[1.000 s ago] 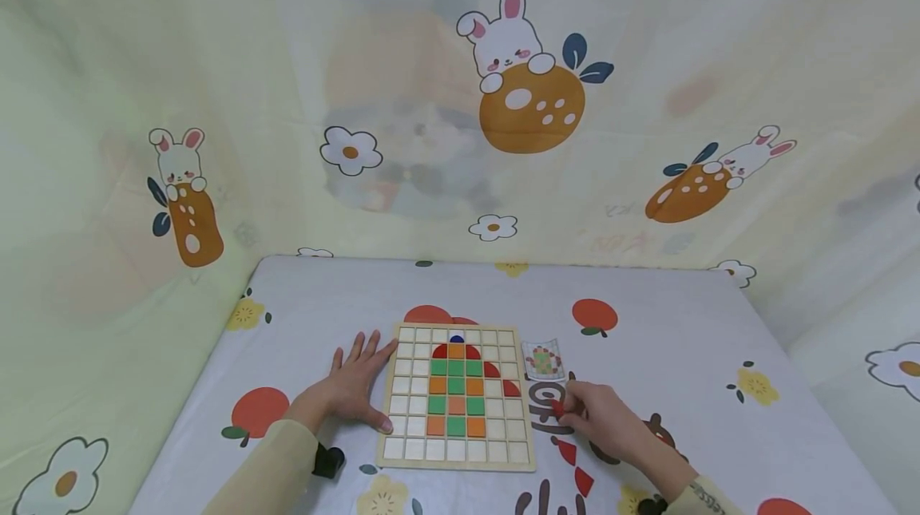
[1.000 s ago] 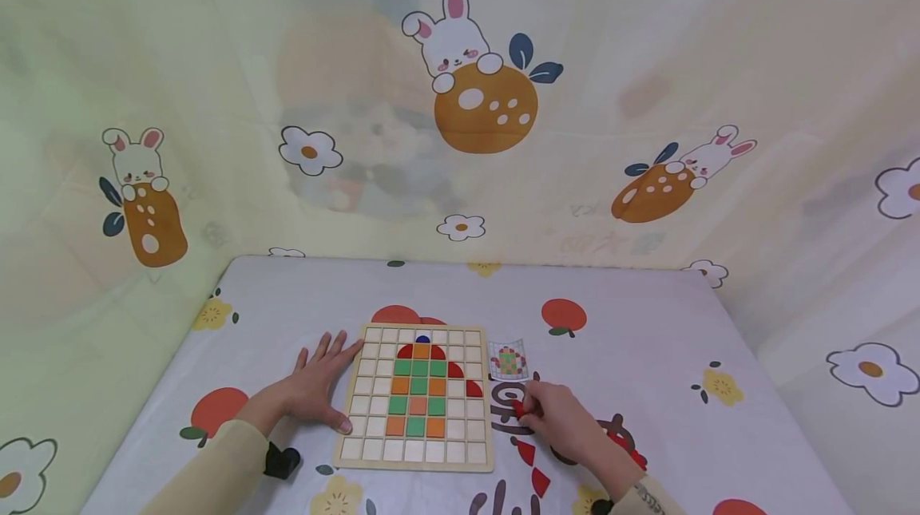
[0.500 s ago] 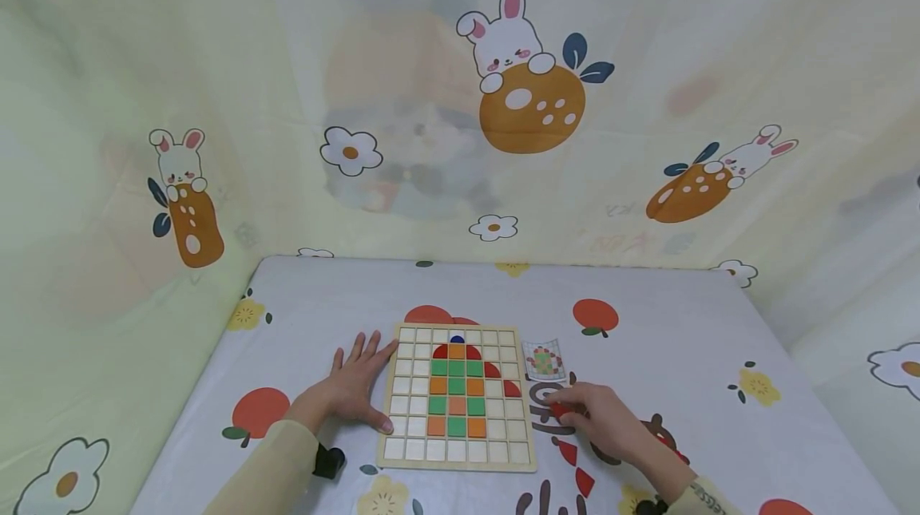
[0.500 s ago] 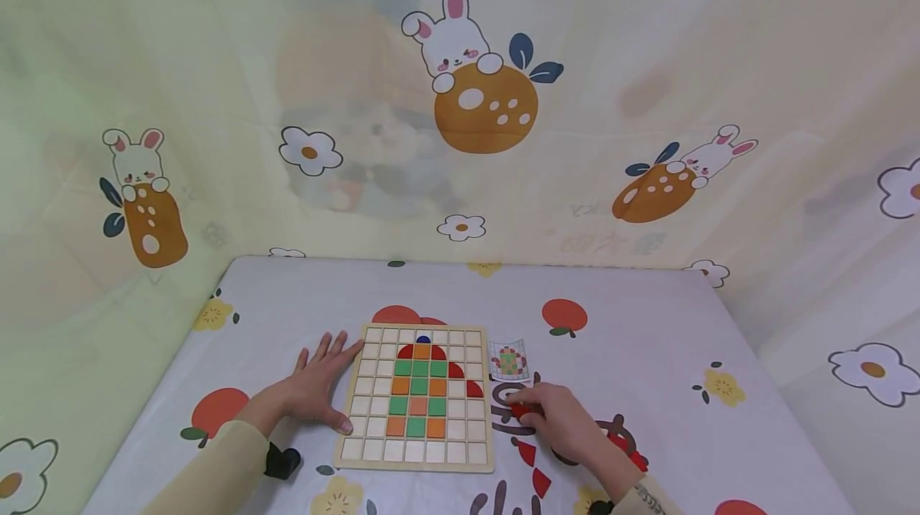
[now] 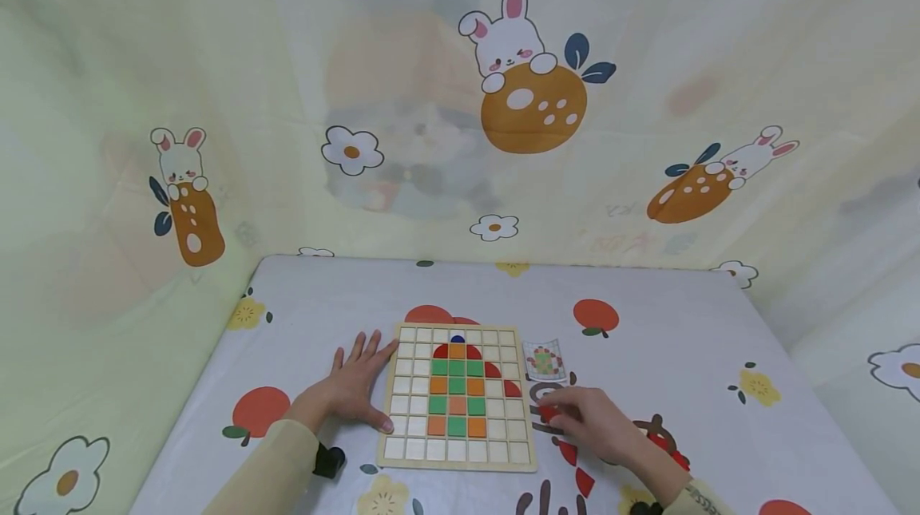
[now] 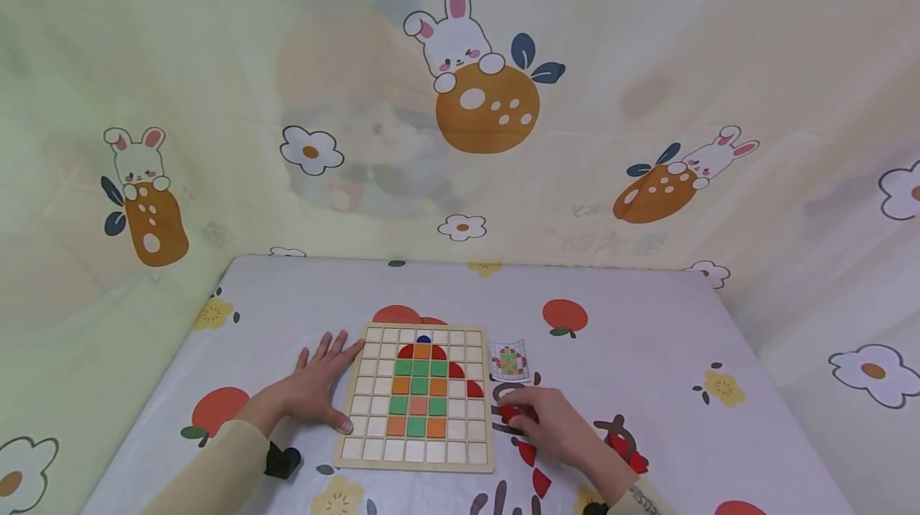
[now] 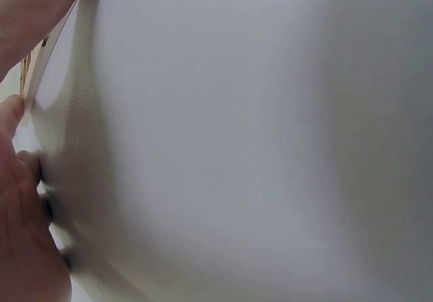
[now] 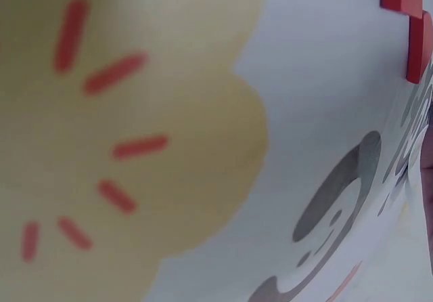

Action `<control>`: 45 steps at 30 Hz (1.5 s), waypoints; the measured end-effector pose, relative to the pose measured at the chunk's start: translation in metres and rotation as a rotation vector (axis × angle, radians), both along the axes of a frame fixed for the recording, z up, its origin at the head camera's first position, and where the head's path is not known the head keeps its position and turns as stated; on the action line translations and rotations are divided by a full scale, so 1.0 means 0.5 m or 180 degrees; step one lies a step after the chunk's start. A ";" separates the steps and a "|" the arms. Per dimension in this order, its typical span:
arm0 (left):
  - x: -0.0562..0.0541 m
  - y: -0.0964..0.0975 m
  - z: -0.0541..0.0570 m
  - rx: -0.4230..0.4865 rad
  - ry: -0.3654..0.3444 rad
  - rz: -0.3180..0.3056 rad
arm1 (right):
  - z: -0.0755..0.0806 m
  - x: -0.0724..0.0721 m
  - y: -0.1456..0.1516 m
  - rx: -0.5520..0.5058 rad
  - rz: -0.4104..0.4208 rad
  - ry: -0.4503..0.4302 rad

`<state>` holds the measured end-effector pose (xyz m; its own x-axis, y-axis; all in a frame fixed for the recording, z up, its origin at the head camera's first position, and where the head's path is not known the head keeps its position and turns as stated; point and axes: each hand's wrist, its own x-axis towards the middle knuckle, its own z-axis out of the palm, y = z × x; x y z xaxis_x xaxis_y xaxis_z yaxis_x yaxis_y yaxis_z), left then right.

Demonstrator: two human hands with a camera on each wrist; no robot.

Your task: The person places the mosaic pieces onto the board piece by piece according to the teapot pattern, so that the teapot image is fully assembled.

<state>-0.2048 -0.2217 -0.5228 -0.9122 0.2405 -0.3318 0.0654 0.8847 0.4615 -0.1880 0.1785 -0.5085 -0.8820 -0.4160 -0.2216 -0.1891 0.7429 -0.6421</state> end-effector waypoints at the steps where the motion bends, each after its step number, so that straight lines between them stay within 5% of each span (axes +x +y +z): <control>1: 0.000 0.000 0.000 0.0001 -0.0002 -0.0001 | 0.001 0.000 -0.003 -0.0015 0.0003 -0.0010; 9: -0.001 0.000 -0.002 -0.0028 0.0006 -0.0011 | 0.010 -0.005 -0.024 -0.0036 0.0070 0.0022; 17: -0.002 0.000 -0.002 -0.0019 -0.0008 -0.0011 | 0.009 -0.003 -0.058 -0.0004 -0.0255 -0.0085; 28: -0.002 -0.003 -0.002 0.0026 0.0010 -0.0020 | -0.004 0.006 -0.115 0.0261 -0.0508 0.0108; 45: -0.004 -0.008 -0.007 0.0086 0.0055 -0.0074 | -0.002 0.000 -0.122 0.0158 -0.0763 0.0123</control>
